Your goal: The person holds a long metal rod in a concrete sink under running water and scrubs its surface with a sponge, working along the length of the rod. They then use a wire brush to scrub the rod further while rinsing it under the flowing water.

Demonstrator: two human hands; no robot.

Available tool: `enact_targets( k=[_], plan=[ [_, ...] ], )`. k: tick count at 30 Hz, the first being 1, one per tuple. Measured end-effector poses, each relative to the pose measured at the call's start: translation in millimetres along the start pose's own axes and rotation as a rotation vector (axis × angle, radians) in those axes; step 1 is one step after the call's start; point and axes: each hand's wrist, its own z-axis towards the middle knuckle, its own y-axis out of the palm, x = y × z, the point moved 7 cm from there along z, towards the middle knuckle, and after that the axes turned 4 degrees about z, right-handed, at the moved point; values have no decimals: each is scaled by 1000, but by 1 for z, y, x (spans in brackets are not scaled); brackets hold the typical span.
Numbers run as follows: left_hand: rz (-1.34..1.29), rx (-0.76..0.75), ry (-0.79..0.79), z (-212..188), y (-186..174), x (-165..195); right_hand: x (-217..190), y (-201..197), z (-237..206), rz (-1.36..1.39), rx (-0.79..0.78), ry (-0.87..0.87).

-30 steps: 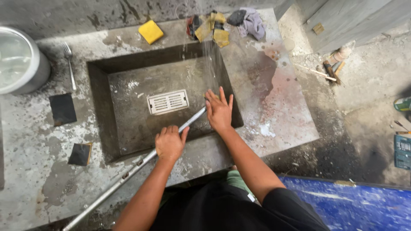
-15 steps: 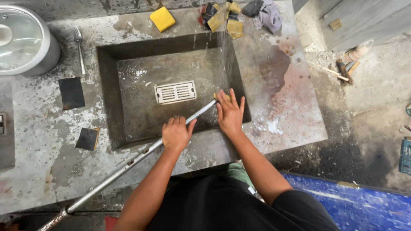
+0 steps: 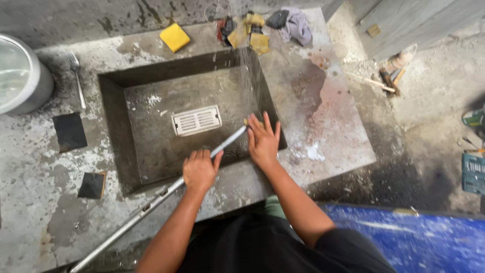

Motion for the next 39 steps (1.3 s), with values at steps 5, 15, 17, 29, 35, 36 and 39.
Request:
enact_targets(
  k=[5, 15, 17, 29, 35, 36, 39],
  plan=[
    [15, -38, -36, 0, 2, 0, 0, 9, 7, 0, -41, 7],
    [19, -73, 10, 0, 3, 1, 3, 10, 12, -11, -8, 66],
    [12, -57, -7, 1, 1, 2, 2, 15, 15, 1, -44, 60],
    [18, -83, -22, 2, 2, 0, 1, 14, 13, 32, -37, 151],
    [33, -53, -17, 2, -1, 1, -25, 8, -2, 50, -40, -91],
    [31, -50, -16, 1, -1, 2, -24, 6, -5, 37, -53, -91],
    [11, -74, -18, 1, 1, 0, -15, -1, -7, 4, -54, -49]
  ],
)
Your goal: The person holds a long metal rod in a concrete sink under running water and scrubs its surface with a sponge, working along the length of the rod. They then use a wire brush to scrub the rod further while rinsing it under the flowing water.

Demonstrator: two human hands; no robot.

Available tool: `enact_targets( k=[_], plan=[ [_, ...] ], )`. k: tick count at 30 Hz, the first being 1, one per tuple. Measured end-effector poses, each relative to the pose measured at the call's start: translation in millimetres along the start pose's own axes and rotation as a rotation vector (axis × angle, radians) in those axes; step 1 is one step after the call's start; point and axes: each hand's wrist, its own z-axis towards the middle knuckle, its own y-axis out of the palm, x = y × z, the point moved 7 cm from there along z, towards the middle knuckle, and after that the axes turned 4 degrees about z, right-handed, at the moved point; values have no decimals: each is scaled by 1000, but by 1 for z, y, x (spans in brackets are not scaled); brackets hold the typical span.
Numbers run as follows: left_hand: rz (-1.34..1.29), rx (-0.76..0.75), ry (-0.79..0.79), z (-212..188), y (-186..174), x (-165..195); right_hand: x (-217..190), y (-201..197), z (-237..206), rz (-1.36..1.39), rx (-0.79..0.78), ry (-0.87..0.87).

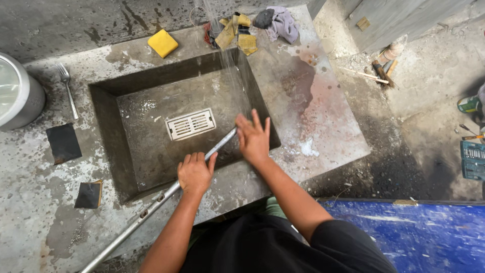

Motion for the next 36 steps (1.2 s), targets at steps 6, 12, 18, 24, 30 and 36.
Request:
enact_targets(
  k=[6, 12, 18, 24, 30, 36],
  plan=[
    [15, 0, -11, 1, 0, -1, 5, -8, 9, 24, -5, -57],
    [30, 43, 23, -1, -1, 1, 2, -7, 0, -4, 38, 13],
    [48, 29, 12, -1, 0, 1, -10, -2, -1, 42, -38, -94],
    [53, 79, -22, -3, -5, -1, -2, -11, 2, -49, 75, -23],
    [40, 96, -33, -4, 0, -3, 9, -11, 8, -57, 81, -32],
    [38, 74, -44, -3, 2, -5, 38, -9, 8, 84, 123, 21]
  ],
)
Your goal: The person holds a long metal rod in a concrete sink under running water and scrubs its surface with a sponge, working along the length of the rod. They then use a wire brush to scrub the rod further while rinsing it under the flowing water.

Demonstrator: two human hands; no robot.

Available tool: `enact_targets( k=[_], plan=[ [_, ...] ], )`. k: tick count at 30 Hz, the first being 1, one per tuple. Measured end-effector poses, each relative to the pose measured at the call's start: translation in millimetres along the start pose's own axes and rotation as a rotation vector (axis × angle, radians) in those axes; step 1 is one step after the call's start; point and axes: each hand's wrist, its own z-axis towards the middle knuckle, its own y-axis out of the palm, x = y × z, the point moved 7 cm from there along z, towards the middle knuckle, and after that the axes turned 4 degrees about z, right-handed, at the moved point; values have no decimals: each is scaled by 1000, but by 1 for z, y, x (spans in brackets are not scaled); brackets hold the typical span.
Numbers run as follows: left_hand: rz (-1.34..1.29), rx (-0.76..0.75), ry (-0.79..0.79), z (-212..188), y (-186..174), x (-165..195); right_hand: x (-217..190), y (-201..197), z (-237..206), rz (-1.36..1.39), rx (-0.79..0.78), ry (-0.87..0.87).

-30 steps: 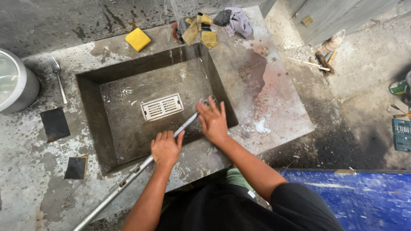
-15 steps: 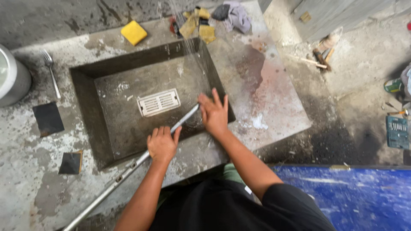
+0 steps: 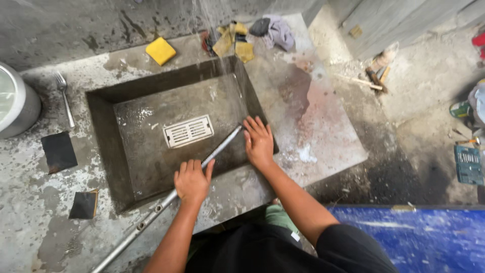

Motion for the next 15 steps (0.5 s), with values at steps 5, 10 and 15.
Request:
enact_targets(
  k=[5, 10, 15],
  plan=[
    [14, 27, 20, -1, -6, 2, -1, 6, -14, 35, -18, -5],
    [4, 23, 8, 1, -5, 1, -27, 6, -9, -61, -80, -170],
    [2, 45, 41, 0, -8, 3, -25, 9, 14, -154, -104, -104]
  ],
)
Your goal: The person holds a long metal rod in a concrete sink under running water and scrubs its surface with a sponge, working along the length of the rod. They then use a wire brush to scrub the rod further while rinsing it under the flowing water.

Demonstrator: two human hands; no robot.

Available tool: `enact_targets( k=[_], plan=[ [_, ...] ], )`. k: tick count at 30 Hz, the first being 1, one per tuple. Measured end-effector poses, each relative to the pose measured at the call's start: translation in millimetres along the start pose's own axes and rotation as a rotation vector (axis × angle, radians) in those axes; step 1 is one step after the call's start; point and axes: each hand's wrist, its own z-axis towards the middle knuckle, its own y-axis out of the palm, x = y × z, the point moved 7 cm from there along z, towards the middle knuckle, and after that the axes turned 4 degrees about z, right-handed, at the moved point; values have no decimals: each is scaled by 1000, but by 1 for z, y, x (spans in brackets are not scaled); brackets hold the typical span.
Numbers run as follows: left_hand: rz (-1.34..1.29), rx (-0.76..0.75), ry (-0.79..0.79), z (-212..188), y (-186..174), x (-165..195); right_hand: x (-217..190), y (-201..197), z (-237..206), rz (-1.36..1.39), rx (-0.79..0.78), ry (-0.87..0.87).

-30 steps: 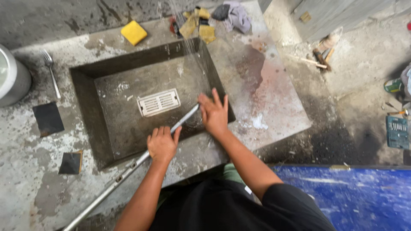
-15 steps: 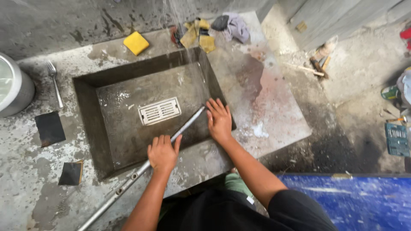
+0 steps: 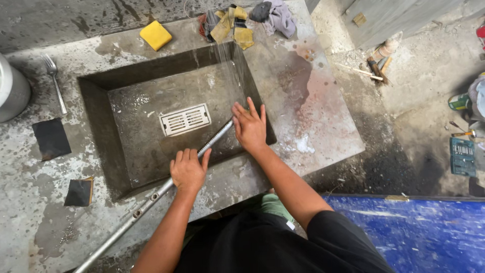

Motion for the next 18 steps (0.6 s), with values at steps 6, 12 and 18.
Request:
enact_targets(
  k=[6, 12, 18],
  plan=[
    [-16, 16, -7, 1, -5, 1, -5, -6, -13, 8, 17, -22],
    [7, 15, 9, 1, -5, 3, 5, 7, 9, 20, -94, 103],
    [-7, -6, -27, 0, -1, 0, -8, -3, -9, 74, 1, 3]
  ],
)
